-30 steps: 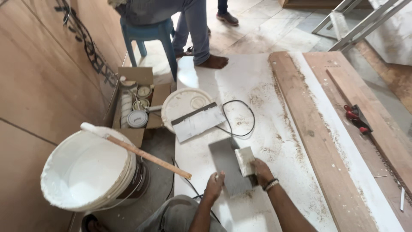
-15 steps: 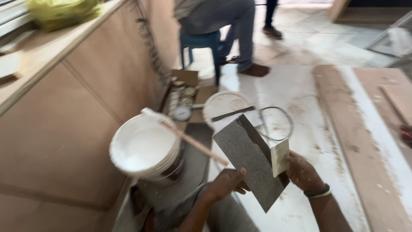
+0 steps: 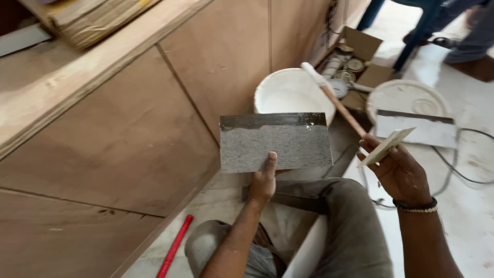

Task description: The person scoops a white paste from a bucket using a stick and applies it to a rectangular tile held in their left hand. They then use a small white card to spread the paste evenly across the tile's surface. The person repeats this process on a second tile.

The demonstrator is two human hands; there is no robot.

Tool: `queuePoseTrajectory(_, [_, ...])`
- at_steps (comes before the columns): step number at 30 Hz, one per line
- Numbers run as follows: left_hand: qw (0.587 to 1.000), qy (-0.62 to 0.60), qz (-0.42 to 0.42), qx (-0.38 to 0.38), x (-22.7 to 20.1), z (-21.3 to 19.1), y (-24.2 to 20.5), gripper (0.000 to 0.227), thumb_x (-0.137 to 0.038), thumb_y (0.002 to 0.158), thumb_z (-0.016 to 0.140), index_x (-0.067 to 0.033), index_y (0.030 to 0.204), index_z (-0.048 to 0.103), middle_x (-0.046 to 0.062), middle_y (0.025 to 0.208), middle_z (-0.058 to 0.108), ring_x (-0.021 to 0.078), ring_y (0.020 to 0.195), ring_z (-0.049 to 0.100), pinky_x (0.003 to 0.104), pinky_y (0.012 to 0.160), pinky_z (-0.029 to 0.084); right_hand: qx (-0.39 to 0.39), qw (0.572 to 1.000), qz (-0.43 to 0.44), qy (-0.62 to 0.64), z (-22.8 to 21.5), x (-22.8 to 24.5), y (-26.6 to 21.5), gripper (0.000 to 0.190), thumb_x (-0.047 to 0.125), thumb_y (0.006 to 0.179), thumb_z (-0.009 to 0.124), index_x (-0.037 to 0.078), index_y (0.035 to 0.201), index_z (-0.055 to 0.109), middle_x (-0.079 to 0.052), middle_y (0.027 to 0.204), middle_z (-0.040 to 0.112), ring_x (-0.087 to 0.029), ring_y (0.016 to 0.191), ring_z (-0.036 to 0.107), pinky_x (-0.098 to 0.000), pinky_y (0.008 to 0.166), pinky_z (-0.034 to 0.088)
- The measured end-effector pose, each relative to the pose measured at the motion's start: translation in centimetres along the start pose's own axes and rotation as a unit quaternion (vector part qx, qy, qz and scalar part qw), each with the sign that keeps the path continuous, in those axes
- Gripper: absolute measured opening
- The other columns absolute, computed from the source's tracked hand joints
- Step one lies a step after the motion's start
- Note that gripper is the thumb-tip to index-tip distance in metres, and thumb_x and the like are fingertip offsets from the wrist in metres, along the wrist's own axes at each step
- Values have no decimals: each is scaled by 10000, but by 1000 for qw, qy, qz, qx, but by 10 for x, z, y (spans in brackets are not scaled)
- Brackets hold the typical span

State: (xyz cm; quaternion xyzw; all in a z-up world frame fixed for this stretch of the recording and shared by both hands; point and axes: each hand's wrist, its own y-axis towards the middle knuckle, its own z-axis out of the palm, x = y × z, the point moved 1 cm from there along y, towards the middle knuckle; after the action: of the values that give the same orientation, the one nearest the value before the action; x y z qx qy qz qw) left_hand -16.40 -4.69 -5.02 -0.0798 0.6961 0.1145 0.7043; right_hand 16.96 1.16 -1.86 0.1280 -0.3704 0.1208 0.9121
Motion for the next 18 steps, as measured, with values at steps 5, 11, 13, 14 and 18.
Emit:
queuePoseTrajectory(5, [960, 254, -116, 10, -9, -16, -5, 832, -801, 939, 385, -79, 1274, 629, 224, 1208, 653, 397, 1092, 622, 470, 911, 489, 90, 989, 114, 32, -2, -78, 32, 282, 220, 1172, 523, -11, 1318, 592, -199, 1329, 639, -324, 1257, 604, -536, 1067, 488])
queuePoseTrajectory(11, [992, -31, 18, 118, 7, -43, 6, 627, -608, 928, 593, -107, 1302, 633, 102, 1235, 676, 273, 1148, 649, 422, 948, 522, 31, 997, 74, 6, 32, -71, 61, 457, 229, 1097, 616, 9, 1446, 422, -148, 1303, 630, -241, 1184, 626, -438, 1031, 520])
queuePoseTrajectory(13, [890, -399, 104, 195, 13, -65, 18, 476, -371, 993, 711, -89, 1348, 566, 67, 1244, 637, 249, 1202, 607, 460, 1002, 543, 22, 996, 73, -37, 56, -56, 64, 600, 239, 1029, 652, 29, 1504, 352, -122, 1311, 624, -204, 1162, 631, -394, 1014, 529])
queuePoseTrajectory(14, [885, -407, 11, 226, 11, -73, 23, 706, -512, 917, 667, -21, 1405, 533, 131, 1333, 645, 266, 1238, 620, 448, 1055, 490, 20, 995, 78, -55, 63, -45, 64, 675, 244, 995, 670, 40, 1533, 317, -110, 1315, 620, -186, 1151, 634, -372, 1005, 533])
queuePoseTrajectory(18, [942, -227, -81, 232, 2, -100, 36, 719, -438, 909, 708, 109, 1355, 567, 198, 1302, 673, 256, 1214, 623, 425, 1035, 472, 20, 988, 124, -94, 61, -33, 72, 946, 264, 897, 731, 43, 1633, 179, -86, 1324, 610, -138, 1128, 643, -310, 993, 547])
